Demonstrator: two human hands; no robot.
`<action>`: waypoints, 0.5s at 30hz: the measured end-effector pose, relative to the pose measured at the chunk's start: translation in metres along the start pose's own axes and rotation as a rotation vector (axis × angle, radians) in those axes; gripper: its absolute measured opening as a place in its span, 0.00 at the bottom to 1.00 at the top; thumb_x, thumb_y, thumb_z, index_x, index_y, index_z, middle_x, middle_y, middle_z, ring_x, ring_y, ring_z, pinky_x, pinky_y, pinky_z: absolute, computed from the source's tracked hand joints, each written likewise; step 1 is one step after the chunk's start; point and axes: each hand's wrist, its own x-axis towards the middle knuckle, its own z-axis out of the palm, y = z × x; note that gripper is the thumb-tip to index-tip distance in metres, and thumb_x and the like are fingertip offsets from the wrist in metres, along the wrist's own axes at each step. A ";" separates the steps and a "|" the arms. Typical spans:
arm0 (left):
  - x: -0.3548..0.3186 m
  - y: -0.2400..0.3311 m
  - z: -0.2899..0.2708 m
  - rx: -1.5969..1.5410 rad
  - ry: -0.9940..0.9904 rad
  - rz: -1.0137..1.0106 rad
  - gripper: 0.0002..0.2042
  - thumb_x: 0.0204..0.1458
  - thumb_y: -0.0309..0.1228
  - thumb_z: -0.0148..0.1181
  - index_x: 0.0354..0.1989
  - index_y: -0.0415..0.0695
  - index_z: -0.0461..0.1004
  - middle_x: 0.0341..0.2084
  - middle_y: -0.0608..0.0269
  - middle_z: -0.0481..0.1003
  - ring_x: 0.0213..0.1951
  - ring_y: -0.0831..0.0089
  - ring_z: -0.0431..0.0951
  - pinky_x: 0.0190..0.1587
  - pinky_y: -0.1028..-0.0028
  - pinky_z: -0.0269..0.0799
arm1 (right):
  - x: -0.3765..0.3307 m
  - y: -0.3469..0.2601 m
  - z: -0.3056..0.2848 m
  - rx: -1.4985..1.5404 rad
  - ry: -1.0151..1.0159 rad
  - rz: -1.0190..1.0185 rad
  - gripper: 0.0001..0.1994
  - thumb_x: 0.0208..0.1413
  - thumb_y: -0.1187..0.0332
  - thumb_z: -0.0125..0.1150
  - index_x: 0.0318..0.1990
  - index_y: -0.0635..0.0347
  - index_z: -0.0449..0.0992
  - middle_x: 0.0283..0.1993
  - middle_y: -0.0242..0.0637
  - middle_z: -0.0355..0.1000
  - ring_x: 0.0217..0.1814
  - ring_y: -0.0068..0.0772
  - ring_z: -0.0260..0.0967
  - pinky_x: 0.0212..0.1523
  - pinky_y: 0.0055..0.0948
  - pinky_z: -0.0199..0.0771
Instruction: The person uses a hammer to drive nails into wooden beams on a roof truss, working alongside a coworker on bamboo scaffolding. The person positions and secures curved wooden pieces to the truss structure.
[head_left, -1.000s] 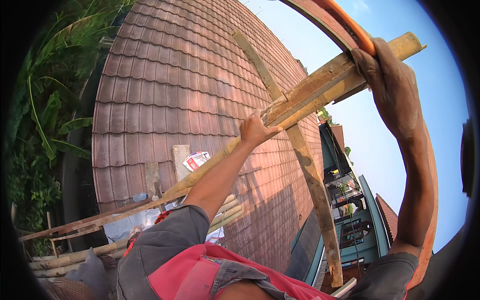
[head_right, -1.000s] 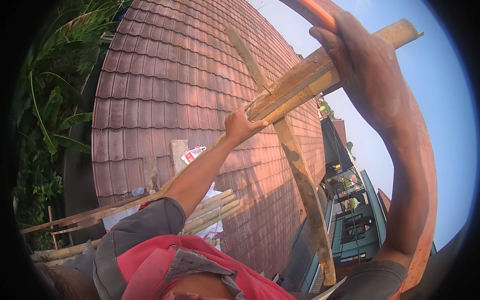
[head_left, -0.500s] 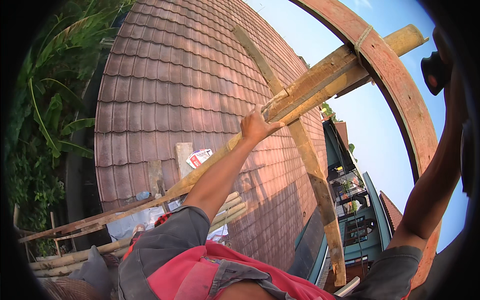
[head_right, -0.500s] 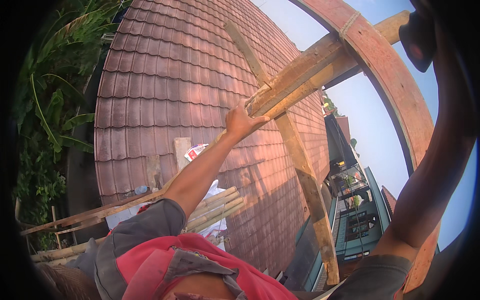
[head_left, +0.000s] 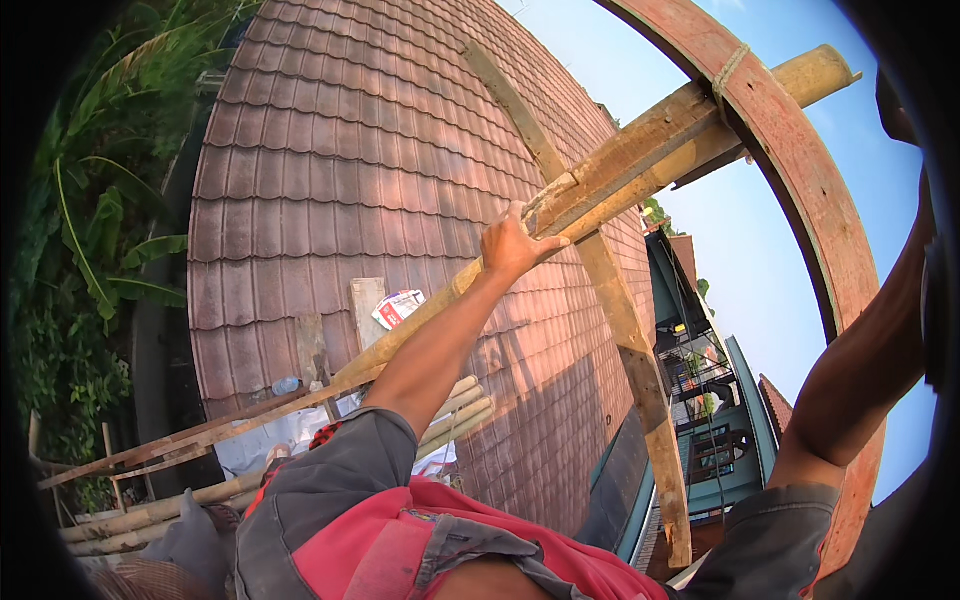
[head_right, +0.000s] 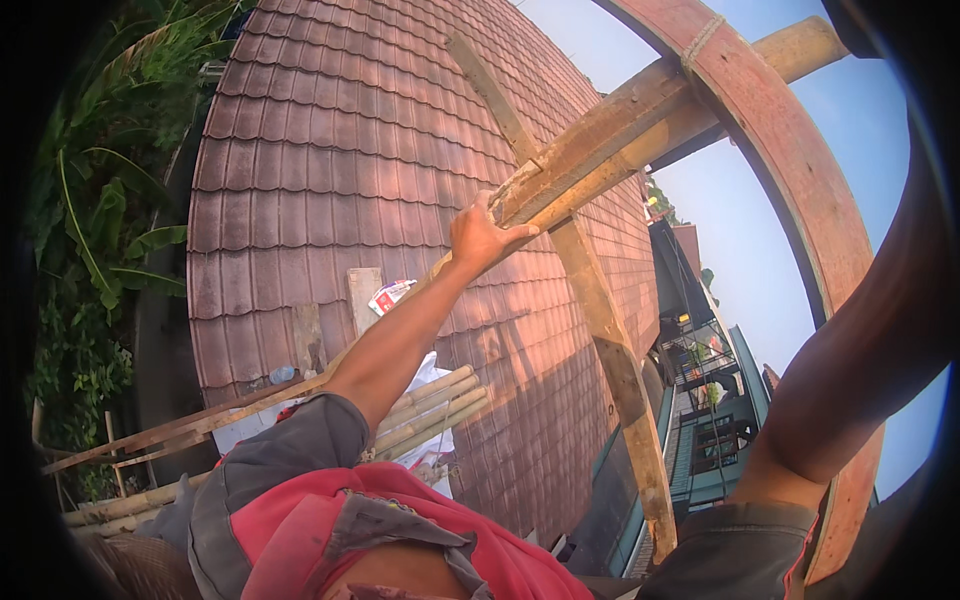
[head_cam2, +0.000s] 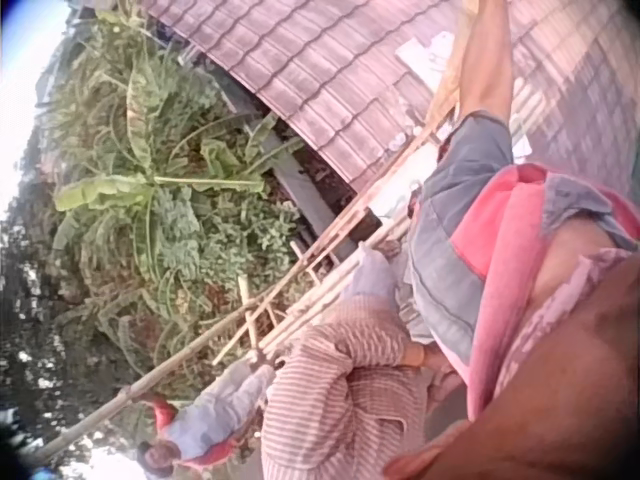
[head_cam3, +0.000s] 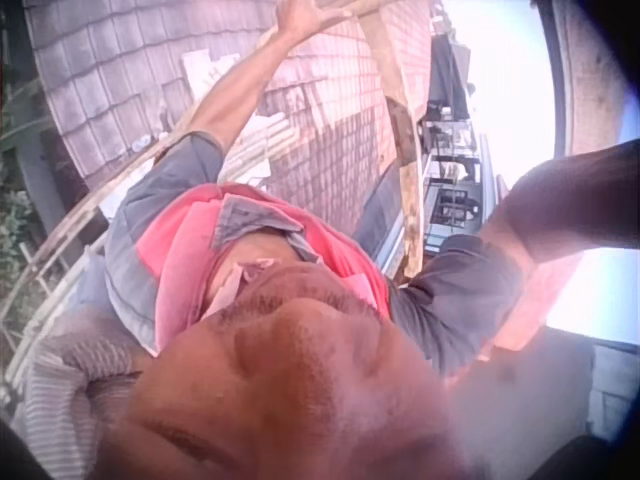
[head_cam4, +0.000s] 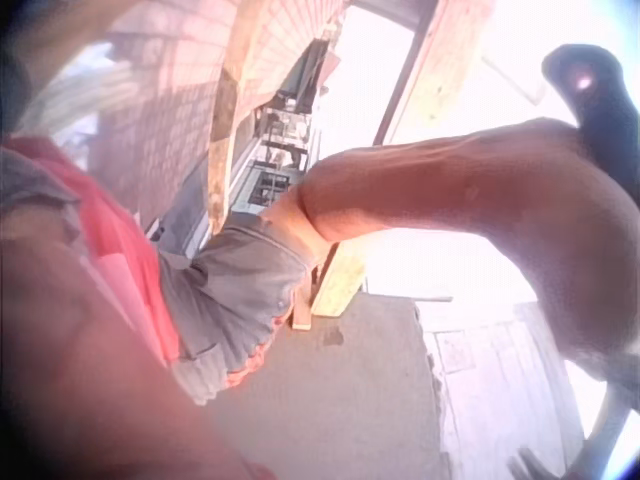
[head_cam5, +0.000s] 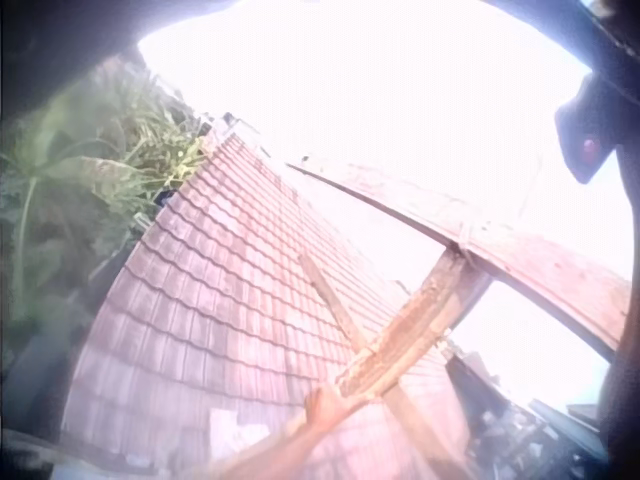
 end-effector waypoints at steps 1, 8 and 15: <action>0.005 -0.002 -0.002 0.004 0.008 0.006 0.47 0.33 0.65 0.84 0.57 0.42 0.79 0.42 0.46 0.87 0.46 0.50 0.88 0.52 0.55 0.82 | -0.012 -0.024 0.018 0.151 -0.010 0.112 0.13 0.77 0.60 0.56 0.52 0.61 0.75 0.34 0.43 0.79 0.35 0.40 0.77 0.38 0.40 0.77; 0.013 0.001 -0.011 0.077 -0.026 -0.018 0.48 0.33 0.65 0.84 0.58 0.42 0.77 0.45 0.47 0.86 0.48 0.50 0.88 0.52 0.56 0.82 | 0.003 -0.106 0.045 0.185 -0.704 0.384 0.18 0.76 0.54 0.57 0.54 0.62 0.75 0.34 0.41 0.78 0.28 0.36 0.73 0.30 0.37 0.74; 0.021 -0.007 -0.014 -0.042 0.010 0.022 0.47 0.33 0.65 0.84 0.53 0.39 0.76 0.43 0.43 0.85 0.47 0.47 0.86 0.50 0.53 0.82 | -0.016 -0.072 0.062 0.359 -0.228 0.161 0.15 0.75 0.57 0.54 0.46 0.61 0.72 0.35 0.52 0.79 0.34 0.55 0.78 0.33 0.50 0.76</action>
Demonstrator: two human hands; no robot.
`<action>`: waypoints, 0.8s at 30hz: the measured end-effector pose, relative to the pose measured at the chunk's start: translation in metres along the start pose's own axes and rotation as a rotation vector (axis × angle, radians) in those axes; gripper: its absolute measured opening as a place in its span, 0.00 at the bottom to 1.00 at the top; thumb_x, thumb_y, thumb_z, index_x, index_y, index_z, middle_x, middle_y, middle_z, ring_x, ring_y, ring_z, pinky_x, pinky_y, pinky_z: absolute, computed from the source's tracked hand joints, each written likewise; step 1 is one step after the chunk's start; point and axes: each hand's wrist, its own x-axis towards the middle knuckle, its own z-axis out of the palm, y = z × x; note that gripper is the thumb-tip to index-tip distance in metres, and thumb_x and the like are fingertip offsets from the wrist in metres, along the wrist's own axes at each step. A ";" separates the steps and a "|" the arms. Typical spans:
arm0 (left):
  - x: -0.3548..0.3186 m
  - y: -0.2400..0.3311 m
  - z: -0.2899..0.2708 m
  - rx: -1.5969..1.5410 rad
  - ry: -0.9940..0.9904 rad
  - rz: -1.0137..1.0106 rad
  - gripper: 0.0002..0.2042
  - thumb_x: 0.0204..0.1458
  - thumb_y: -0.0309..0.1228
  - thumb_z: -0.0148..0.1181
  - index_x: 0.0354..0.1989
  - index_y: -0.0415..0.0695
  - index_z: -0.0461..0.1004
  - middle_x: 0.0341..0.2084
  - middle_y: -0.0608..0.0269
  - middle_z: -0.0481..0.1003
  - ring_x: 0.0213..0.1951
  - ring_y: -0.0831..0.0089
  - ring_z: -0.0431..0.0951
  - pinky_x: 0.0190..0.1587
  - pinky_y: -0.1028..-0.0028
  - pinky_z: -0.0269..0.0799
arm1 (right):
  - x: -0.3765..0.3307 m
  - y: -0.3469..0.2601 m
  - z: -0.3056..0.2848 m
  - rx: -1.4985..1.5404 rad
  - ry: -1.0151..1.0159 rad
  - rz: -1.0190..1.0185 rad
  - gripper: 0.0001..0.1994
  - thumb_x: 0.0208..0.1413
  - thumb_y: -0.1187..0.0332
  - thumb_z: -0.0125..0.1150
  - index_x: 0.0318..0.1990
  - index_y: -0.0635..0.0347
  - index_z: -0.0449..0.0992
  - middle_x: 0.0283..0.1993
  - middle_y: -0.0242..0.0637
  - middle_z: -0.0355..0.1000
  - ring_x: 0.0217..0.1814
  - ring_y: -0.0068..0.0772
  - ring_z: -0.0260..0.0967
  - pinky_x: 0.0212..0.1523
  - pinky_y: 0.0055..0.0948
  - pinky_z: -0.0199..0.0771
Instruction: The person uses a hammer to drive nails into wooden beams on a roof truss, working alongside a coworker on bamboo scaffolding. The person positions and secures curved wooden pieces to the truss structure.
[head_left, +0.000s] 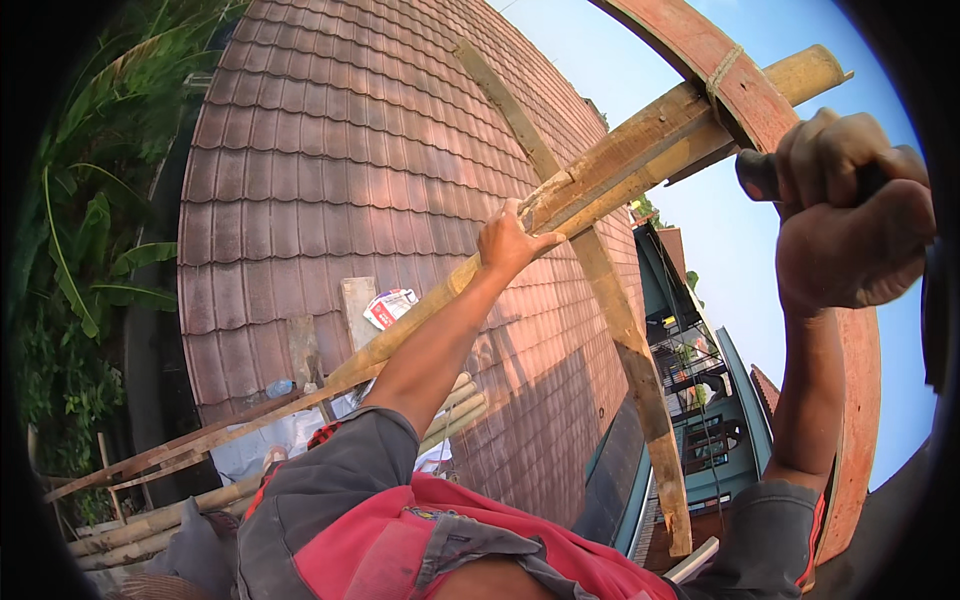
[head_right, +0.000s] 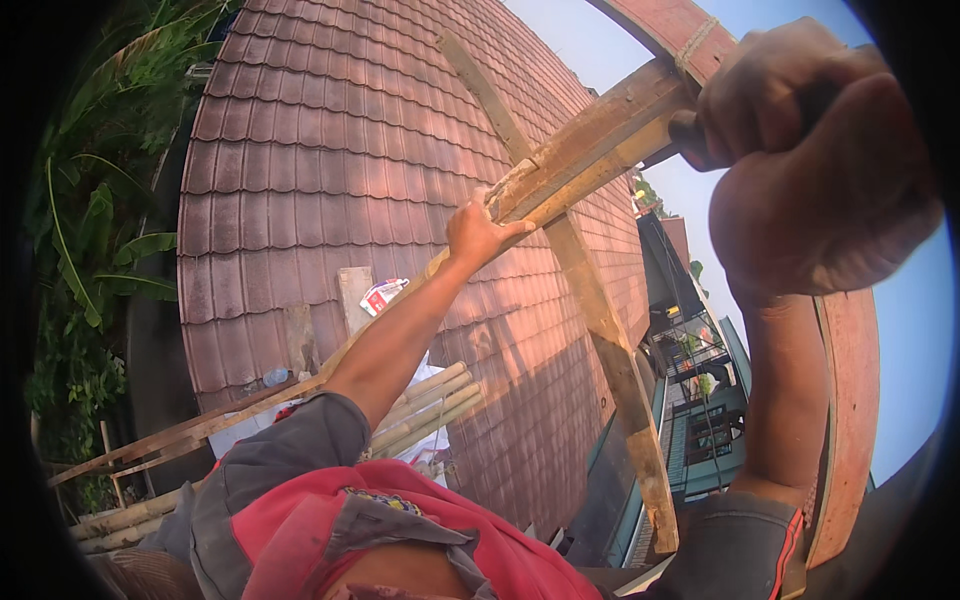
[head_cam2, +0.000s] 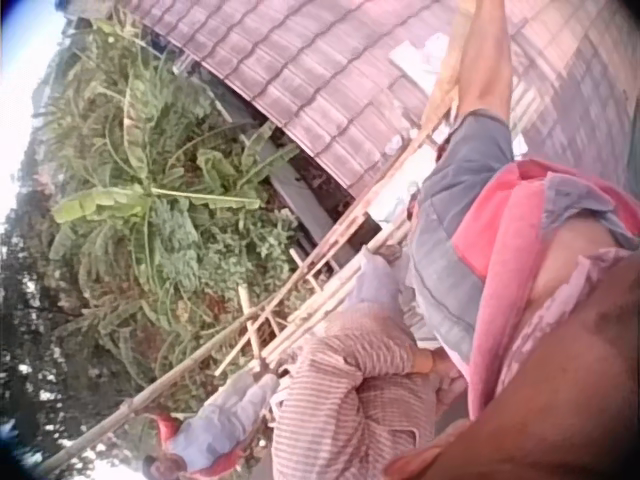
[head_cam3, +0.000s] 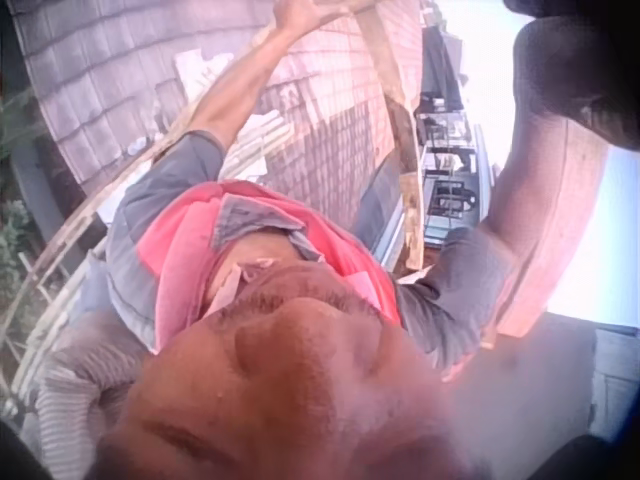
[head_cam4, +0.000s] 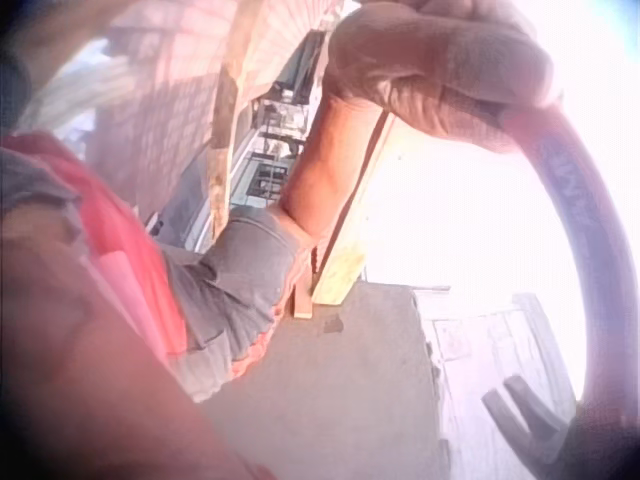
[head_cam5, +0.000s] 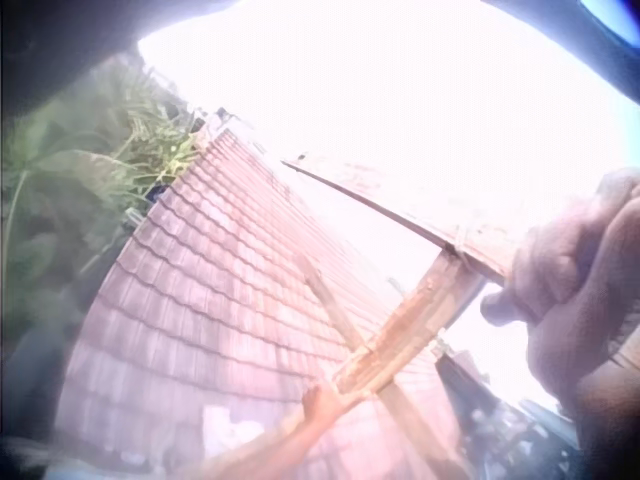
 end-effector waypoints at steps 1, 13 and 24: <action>-0.041 -0.047 -0.018 0.154 -0.114 -0.039 0.46 0.33 0.64 0.84 0.53 0.39 0.76 0.42 0.44 0.85 0.46 0.47 0.87 0.50 0.53 0.82 | -0.036 -0.001 0.040 -0.082 -0.417 0.283 0.15 0.75 0.57 0.53 0.45 0.62 0.71 0.33 0.55 0.78 0.35 0.60 0.76 0.36 0.53 0.75; -0.004 0.002 0.002 0.109 0.049 -0.004 0.50 0.33 0.67 0.83 0.57 0.39 0.77 0.41 0.43 0.86 0.46 0.46 0.87 0.51 0.52 0.82 | -0.013 -0.034 0.013 0.755 0.365 0.126 0.18 0.80 0.57 0.52 0.36 0.58 0.65 0.23 0.29 0.65 0.19 0.27 0.62 0.23 0.34 0.65; -0.015 0.009 0.006 0.109 -0.030 -0.096 0.52 0.31 0.69 0.82 0.57 0.37 0.78 0.41 0.42 0.86 0.47 0.44 0.87 0.51 0.51 0.82 | 0.006 -0.024 -0.009 0.289 0.381 0.123 0.15 0.78 0.57 0.51 0.51 0.60 0.76 0.32 0.45 0.78 0.30 0.48 0.74 0.32 0.46 0.72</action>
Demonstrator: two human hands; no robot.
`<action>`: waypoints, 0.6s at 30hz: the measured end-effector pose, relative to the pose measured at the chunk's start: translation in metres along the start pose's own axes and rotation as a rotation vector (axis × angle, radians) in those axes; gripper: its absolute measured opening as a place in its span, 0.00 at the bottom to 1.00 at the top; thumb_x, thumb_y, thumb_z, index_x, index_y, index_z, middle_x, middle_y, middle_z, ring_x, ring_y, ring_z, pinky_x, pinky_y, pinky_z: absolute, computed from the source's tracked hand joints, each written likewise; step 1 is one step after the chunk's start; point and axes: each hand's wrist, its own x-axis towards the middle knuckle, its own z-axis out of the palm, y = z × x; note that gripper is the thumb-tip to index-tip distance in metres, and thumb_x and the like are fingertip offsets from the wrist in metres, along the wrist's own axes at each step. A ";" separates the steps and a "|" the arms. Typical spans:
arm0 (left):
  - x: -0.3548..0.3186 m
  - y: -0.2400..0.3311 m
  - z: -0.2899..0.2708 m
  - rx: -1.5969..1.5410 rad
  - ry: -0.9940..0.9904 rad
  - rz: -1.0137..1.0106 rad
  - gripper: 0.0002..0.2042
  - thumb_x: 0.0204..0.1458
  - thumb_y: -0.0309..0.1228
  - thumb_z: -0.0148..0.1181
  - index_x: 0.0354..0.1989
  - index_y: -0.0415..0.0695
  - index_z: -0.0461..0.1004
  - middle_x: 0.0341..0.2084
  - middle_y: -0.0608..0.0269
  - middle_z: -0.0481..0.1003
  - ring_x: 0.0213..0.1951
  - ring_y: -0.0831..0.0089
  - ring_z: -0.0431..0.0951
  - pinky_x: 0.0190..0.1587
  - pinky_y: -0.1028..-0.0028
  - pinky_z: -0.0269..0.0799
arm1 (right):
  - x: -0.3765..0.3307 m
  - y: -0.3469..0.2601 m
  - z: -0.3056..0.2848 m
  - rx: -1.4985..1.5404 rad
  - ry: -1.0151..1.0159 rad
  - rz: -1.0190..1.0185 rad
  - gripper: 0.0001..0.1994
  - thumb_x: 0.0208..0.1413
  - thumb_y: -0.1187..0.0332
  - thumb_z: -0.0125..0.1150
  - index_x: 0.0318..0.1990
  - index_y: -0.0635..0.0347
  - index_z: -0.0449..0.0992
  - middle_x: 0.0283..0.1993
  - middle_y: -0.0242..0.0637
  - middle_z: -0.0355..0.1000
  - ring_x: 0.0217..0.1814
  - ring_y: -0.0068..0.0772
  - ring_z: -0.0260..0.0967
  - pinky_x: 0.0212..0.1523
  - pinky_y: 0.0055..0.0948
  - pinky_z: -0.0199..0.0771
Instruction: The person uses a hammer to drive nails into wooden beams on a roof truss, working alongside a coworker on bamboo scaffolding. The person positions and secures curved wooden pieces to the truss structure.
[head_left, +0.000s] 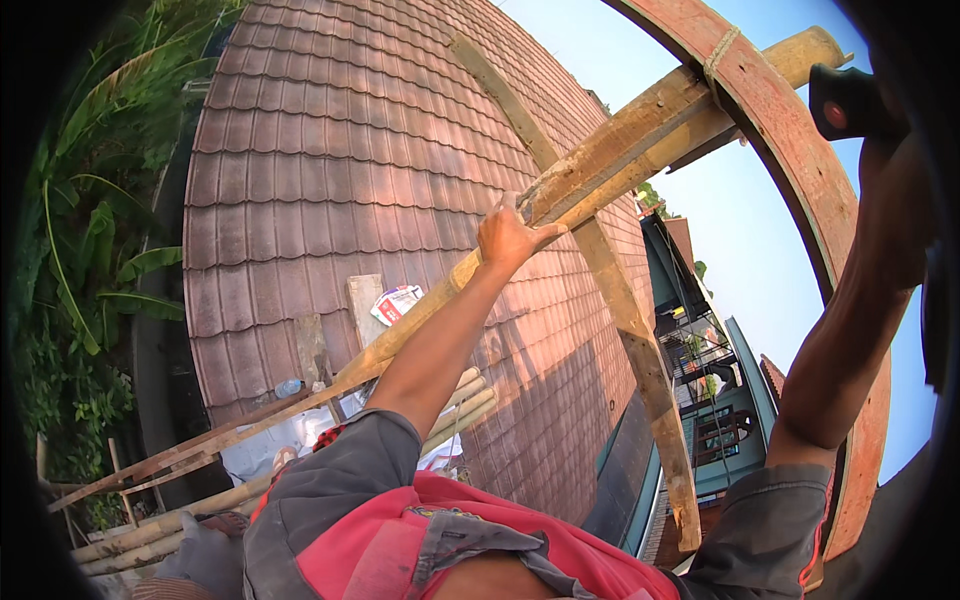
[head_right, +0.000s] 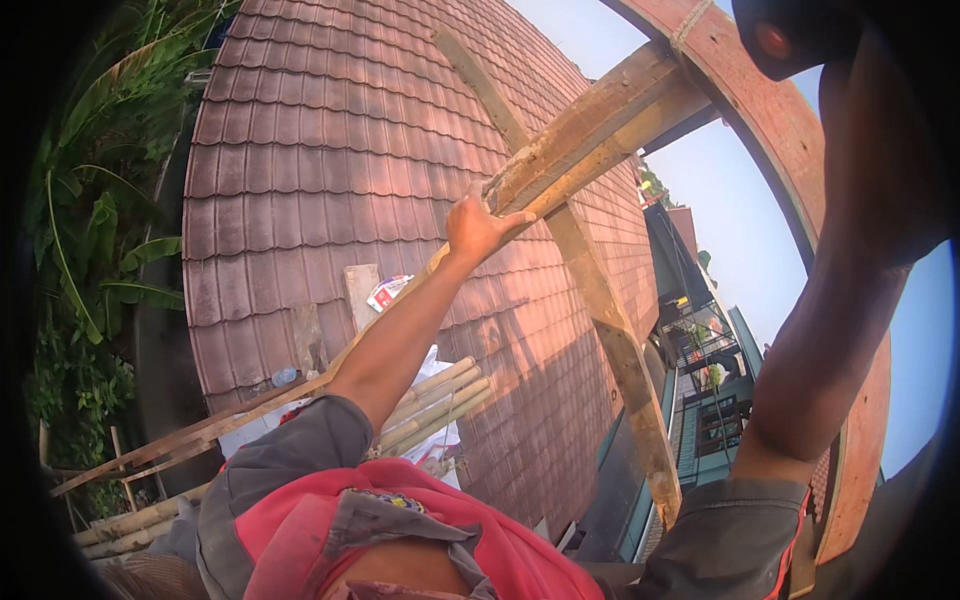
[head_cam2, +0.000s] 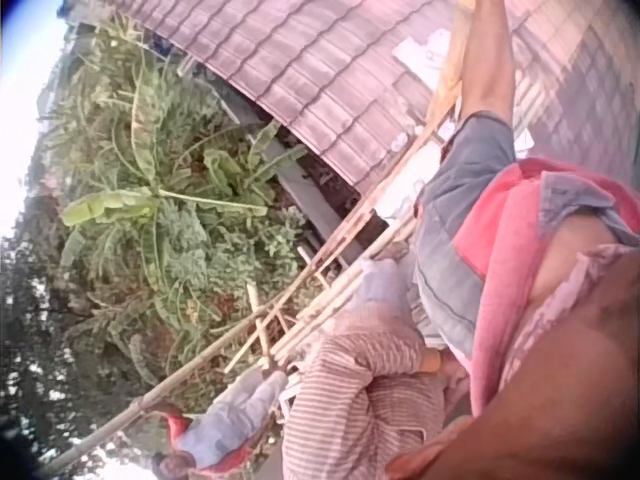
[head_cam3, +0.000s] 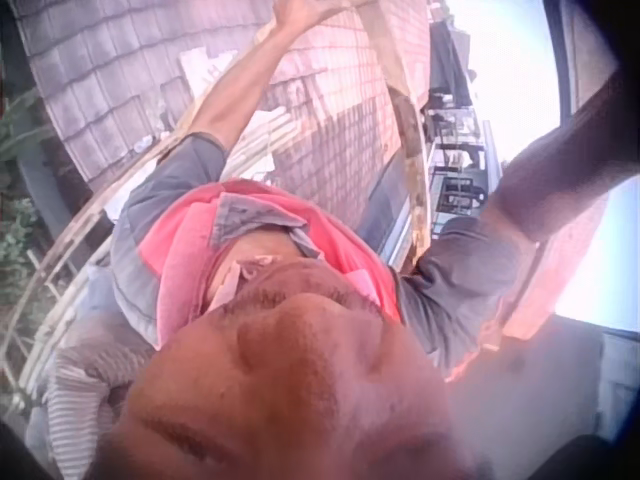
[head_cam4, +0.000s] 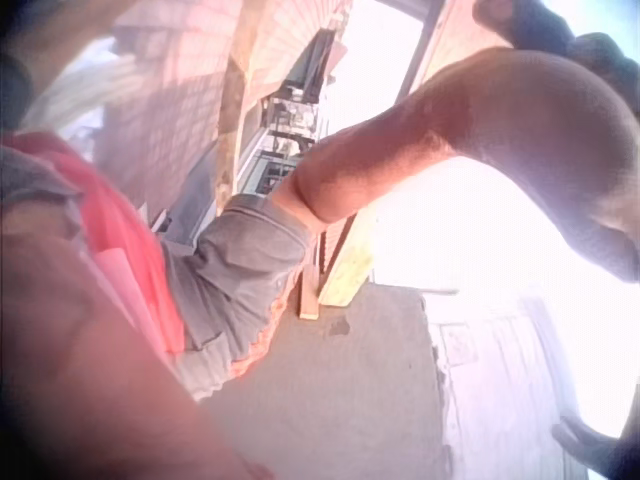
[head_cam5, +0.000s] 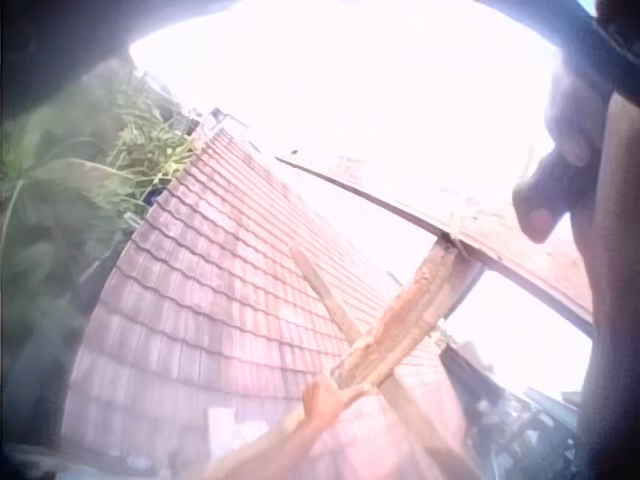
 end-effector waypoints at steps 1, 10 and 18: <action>0.002 -0.002 -0.004 0.002 -0.002 0.004 0.52 0.32 0.70 0.81 0.56 0.36 0.77 0.42 0.42 0.85 0.47 0.43 0.86 0.52 0.51 0.82 | -0.023 0.007 0.020 -0.012 -0.009 -0.045 0.14 0.78 0.59 0.50 0.51 0.60 0.75 0.33 0.47 0.79 0.32 0.52 0.77 0.34 0.48 0.74; 0.006 0.001 -0.001 0.027 0.051 -0.023 0.46 0.34 0.60 0.86 0.55 0.39 0.76 0.47 0.41 0.85 0.50 0.46 0.87 0.53 0.53 0.82 | -0.042 0.009 0.013 -0.403 -0.187 0.098 0.10 0.75 0.62 0.57 0.51 0.61 0.72 0.34 0.51 0.79 0.35 0.57 0.79 0.36 0.50 0.76; 0.014 0.001 -0.011 -0.138 -0.075 0.128 0.46 0.35 0.50 0.89 0.59 0.37 0.71 0.48 0.41 0.84 0.52 0.44 0.85 0.54 0.55 0.81 | -0.168 0.025 0.050 -0.357 -1.047 0.569 0.11 0.73 0.62 0.52 0.46 0.63 0.68 0.30 0.60 0.75 0.36 0.68 0.77 0.37 0.61 0.74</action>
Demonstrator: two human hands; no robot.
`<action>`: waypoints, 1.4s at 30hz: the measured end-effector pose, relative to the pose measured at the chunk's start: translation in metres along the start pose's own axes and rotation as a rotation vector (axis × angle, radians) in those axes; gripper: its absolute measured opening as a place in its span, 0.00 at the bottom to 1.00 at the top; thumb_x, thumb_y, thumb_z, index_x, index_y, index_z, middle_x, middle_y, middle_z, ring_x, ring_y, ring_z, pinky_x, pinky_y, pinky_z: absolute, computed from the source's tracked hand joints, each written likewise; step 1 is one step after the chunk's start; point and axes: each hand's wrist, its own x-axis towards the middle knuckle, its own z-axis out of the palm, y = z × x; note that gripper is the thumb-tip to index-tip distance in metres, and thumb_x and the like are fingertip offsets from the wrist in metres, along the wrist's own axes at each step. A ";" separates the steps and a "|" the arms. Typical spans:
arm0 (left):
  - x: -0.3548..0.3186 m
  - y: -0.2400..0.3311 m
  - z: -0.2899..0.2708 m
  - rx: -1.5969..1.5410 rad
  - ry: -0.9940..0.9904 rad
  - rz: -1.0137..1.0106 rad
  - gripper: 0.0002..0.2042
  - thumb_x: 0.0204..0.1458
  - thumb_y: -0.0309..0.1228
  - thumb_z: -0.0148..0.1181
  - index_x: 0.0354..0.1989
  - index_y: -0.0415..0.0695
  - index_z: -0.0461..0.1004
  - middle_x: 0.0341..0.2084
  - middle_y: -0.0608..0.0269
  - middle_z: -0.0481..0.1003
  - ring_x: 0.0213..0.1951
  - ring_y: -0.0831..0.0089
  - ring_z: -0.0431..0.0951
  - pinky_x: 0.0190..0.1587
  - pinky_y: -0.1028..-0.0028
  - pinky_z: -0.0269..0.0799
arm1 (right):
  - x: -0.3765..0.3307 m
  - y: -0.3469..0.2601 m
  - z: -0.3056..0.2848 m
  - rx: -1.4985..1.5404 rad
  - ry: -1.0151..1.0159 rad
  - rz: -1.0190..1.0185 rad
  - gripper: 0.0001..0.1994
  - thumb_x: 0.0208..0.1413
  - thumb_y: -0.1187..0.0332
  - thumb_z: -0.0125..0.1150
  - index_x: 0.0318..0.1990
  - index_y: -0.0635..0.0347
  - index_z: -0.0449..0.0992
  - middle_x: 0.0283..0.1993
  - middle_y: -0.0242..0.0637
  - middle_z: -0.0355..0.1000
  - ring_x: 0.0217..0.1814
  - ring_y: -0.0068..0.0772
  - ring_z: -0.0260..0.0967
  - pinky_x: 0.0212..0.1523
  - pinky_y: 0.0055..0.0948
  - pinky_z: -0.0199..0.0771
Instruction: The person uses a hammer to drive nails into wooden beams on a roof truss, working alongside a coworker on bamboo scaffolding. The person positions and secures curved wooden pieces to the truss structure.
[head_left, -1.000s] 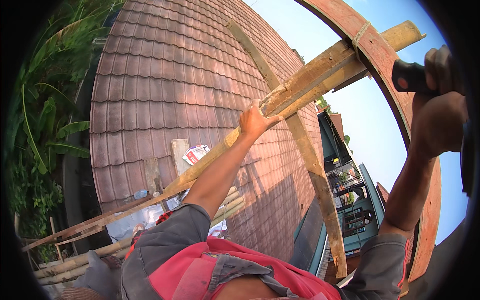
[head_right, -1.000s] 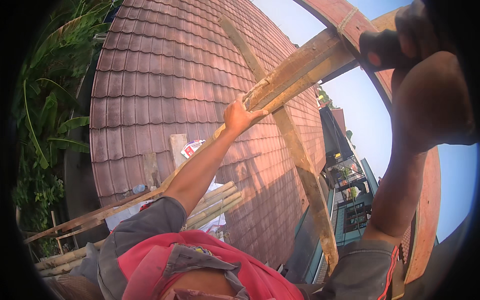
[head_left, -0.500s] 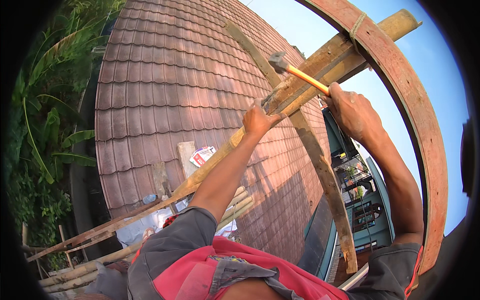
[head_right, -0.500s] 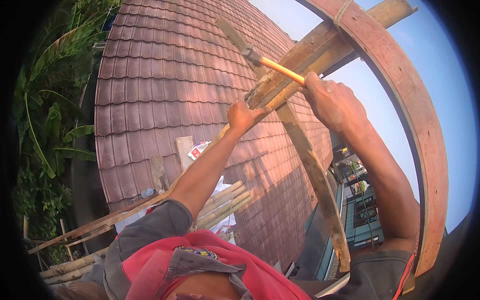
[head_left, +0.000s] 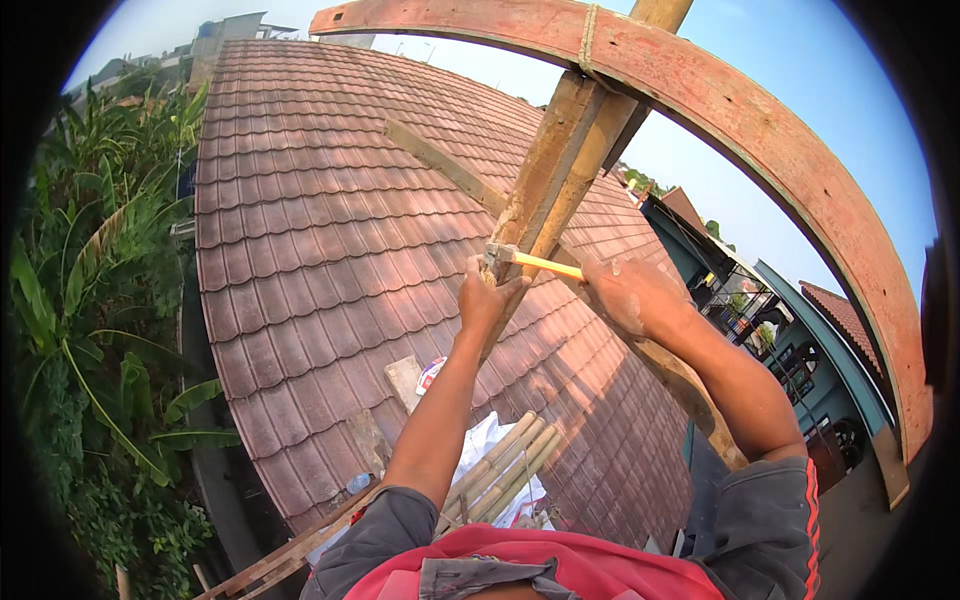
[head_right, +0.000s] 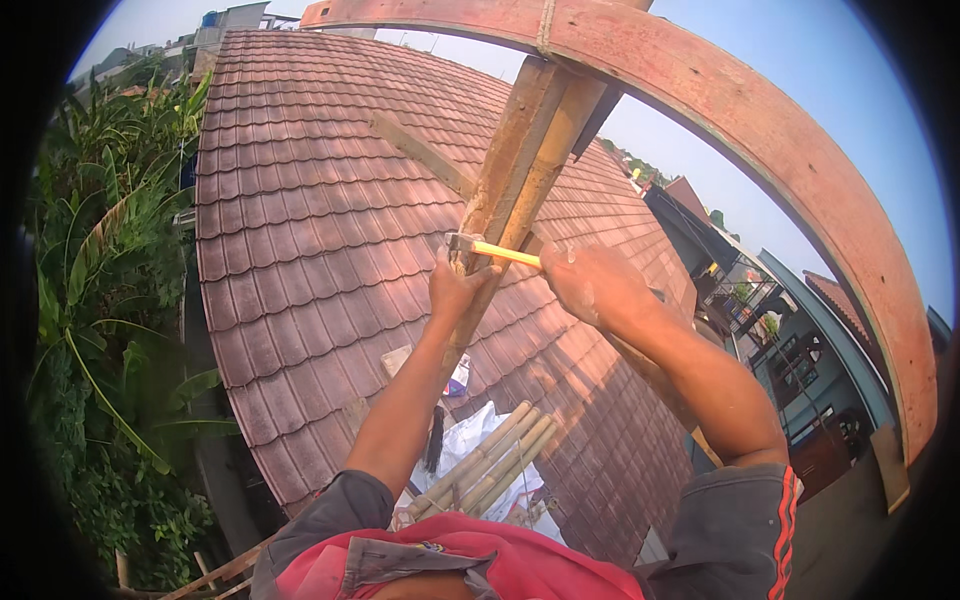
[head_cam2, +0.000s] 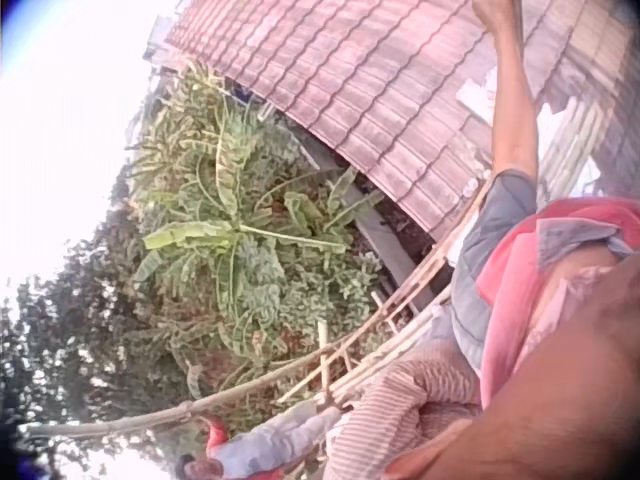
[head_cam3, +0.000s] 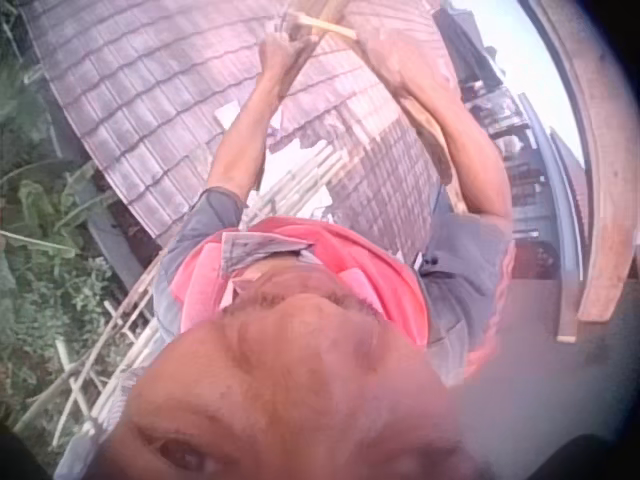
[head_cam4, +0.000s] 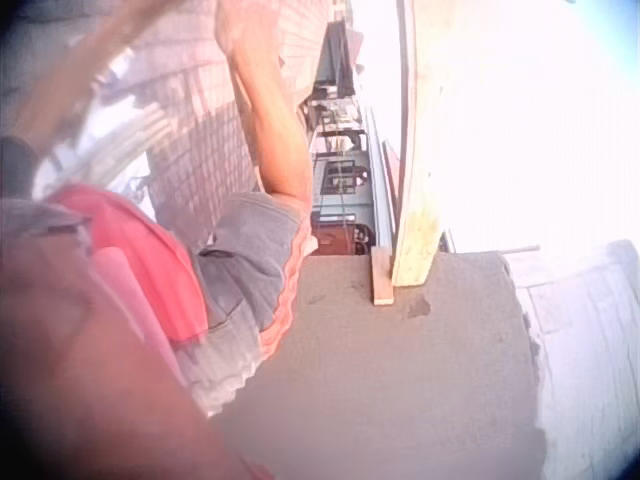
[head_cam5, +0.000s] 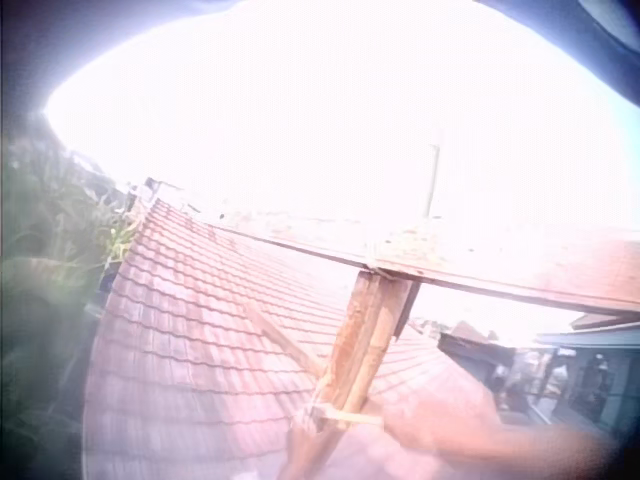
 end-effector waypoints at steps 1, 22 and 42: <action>-0.006 -0.014 -0.008 -0.026 -0.024 0.091 0.48 0.33 0.50 0.90 0.60 0.38 0.69 0.49 0.40 0.83 0.53 0.42 0.84 0.55 0.54 0.80 | -0.008 -0.003 0.014 0.112 0.078 0.031 0.11 0.72 0.62 0.54 0.48 0.63 0.68 0.30 0.60 0.75 0.35 0.68 0.77 0.37 0.61 0.73; -0.063 -0.026 -0.059 0.122 -0.310 0.198 0.50 0.58 0.46 0.74 0.82 0.37 0.51 0.78 0.35 0.58 0.75 0.40 0.65 0.72 0.52 0.67 | -0.352 -0.319 0.531 1.368 -1.055 1.119 0.19 0.63 0.52 0.66 0.41 0.64 0.83 0.34 0.50 0.81 0.41 0.49 0.82 0.44 0.50 0.79; -0.262 -0.219 -0.134 0.248 -0.924 -0.581 0.34 0.65 0.42 0.69 0.71 0.30 0.67 0.58 0.40 0.81 0.59 0.52 0.83 0.61 0.60 0.79 | -0.336 -0.379 0.561 1.418 -0.877 0.918 0.28 0.59 0.48 0.64 0.47 0.71 0.79 0.43 0.66 0.80 0.52 0.65 0.81 0.53 0.55 0.77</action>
